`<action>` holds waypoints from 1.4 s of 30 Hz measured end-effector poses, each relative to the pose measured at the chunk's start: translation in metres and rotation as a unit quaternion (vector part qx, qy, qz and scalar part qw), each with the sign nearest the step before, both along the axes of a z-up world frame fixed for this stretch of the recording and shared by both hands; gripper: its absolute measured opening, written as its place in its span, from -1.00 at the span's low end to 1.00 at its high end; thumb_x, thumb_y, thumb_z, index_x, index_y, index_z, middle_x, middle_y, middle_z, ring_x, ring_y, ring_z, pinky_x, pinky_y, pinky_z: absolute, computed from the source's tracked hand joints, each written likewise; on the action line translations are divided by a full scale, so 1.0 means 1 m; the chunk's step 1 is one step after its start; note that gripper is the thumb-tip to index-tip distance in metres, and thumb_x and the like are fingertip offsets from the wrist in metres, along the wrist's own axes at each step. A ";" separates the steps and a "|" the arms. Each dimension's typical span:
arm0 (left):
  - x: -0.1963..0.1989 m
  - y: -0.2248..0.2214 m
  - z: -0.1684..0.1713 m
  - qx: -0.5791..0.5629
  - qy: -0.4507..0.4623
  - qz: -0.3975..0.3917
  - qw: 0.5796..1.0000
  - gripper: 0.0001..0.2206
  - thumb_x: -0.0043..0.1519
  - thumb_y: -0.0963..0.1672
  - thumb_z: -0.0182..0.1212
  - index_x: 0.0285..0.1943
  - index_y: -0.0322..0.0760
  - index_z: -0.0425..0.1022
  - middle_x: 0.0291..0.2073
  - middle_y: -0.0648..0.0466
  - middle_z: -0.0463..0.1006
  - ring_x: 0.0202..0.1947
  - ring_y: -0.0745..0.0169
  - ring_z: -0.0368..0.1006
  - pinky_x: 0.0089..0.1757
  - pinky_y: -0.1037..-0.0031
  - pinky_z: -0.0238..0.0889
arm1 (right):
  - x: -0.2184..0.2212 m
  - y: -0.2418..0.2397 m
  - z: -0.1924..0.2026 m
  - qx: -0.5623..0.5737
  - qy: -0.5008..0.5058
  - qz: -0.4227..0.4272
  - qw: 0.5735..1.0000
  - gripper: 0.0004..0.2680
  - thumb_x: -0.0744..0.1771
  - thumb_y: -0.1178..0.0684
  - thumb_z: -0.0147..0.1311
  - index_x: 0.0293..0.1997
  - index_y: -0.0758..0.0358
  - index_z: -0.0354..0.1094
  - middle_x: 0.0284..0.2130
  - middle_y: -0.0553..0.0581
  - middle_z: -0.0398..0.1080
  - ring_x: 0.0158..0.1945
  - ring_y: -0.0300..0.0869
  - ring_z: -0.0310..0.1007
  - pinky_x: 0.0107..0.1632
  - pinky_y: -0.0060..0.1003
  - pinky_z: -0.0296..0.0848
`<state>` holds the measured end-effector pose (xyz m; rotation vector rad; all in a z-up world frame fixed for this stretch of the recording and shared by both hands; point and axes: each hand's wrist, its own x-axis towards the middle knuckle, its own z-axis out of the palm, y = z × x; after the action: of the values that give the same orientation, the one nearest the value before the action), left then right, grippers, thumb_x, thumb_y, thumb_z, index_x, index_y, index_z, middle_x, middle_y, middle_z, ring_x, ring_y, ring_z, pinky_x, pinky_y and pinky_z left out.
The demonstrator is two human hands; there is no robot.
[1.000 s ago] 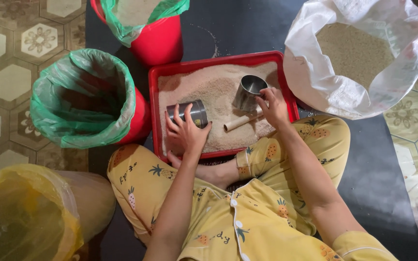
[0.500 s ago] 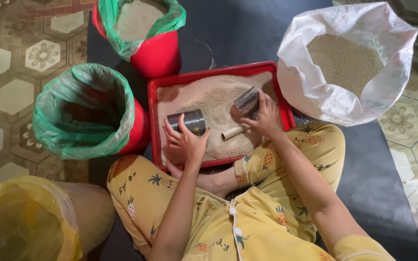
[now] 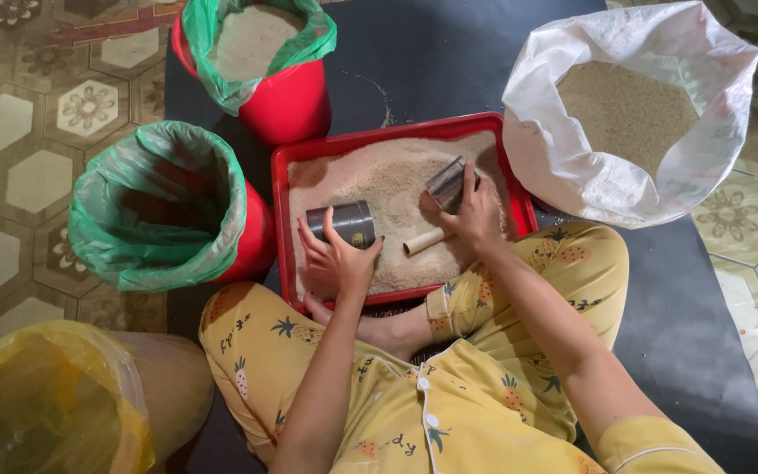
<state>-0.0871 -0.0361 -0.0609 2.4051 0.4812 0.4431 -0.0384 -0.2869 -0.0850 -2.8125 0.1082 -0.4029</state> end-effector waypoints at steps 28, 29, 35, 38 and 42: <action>0.003 -0.002 0.010 -0.011 0.030 0.023 0.999 0.16 -0.38 0.18 0.58 0.52 0.27 0.04 0.41 -0.14 -0.01 0.25 -0.26 0.13 0.17 0.01 -0.09 | 0.007 -0.007 -0.014 0.306 0.024 -0.112 0.945 -0.09 0.06 -0.25 0.57 0.50 0.01 -0.06 0.19 0.29 0.22 0.34 0.15 0.27 0.40 0.01 0.17; 0.003 -0.002 0.011 -0.010 0.030 0.024 0.999 0.16 -0.38 0.18 0.58 0.52 0.27 0.04 0.41 -0.14 -0.01 0.25 -0.26 0.13 0.17 0.01 -0.09 | 0.006 -0.005 -0.013 0.307 0.025 -0.112 0.945 -0.09 0.06 -0.25 0.57 0.50 0.01 -0.06 0.19 0.29 0.22 0.34 0.15 0.27 0.40 0.01 0.17; 0.004 -0.004 0.013 -0.020 0.058 0.053 0.997 0.17 -0.38 0.14 0.58 0.54 0.25 0.00 0.40 -0.16 0.00 0.24 -0.25 0.11 0.17 0.04 -0.09 | 0.007 0.001 -0.008 0.154 -0.031 -0.060 0.986 -0.07 0.06 -0.20 0.52 0.51 0.17 -0.16 0.06 0.31 0.21 0.19 0.18 0.27 0.28 0.07 0.31; 0.008 -0.003 0.009 -0.024 0.044 0.047 0.998 0.12 -0.37 0.16 0.53 0.51 0.27 0.04 0.40 -0.11 0.00 0.26 -0.22 0.10 0.17 0.05 -0.09 | 0.000 0.014 0.004 0.068 -0.065 -0.041 0.995 -0.09 0.06 -0.09 0.49 0.50 0.23 -0.13 -0.02 0.37 0.23 0.06 0.27 0.35 0.12 0.18 0.43; 0.019 -0.015 0.014 -0.042 0.019 0.047 0.998 0.08 -0.35 0.12 0.52 0.49 0.25 0.08 0.38 -0.16 0.05 0.24 -0.26 0.14 0.16 0.00 -0.07 | -0.006 0.031 0.002 0.046 -0.073 -0.013 0.996 -0.14 0.07 -0.19 0.44 0.48 0.23 -0.03 -0.07 0.38 0.27 0.02 0.27 0.37 0.07 0.14 0.43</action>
<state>-0.0679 -0.0507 -0.0471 2.3201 0.6208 0.4101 -0.0444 -0.2556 -0.0832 -2.6828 0.1292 -0.5935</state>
